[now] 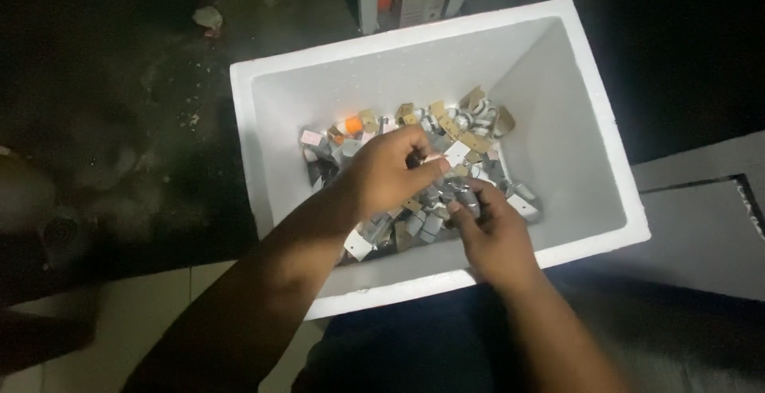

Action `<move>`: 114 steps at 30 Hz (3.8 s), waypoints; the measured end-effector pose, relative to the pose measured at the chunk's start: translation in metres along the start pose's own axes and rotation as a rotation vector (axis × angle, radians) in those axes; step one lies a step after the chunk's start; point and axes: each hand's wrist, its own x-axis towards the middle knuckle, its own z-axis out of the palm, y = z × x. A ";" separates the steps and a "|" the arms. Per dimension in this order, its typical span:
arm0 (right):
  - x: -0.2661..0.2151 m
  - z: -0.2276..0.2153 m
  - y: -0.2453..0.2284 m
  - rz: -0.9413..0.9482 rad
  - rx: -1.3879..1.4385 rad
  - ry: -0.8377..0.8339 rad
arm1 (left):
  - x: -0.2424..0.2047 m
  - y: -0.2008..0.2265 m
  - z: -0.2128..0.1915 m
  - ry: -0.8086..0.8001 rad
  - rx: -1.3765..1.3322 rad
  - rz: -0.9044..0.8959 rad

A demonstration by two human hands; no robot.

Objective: The person picks small packaged items from a white bin and hangs them on a wire grid rack. They repeatedly reach into the bin, select an item, and attach it to the rack.

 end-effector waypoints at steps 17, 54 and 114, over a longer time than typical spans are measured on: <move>0.012 0.005 0.056 -0.398 -0.208 0.212 | 0.019 -0.036 0.046 -0.025 -0.637 0.107; -0.005 -0.002 0.037 -0.361 0.030 0.327 | -0.021 0.042 0.030 0.225 -0.220 -0.025; -0.301 -0.348 -0.037 -0.083 -0.177 1.425 | -0.119 0.366 0.334 -0.526 -0.281 0.803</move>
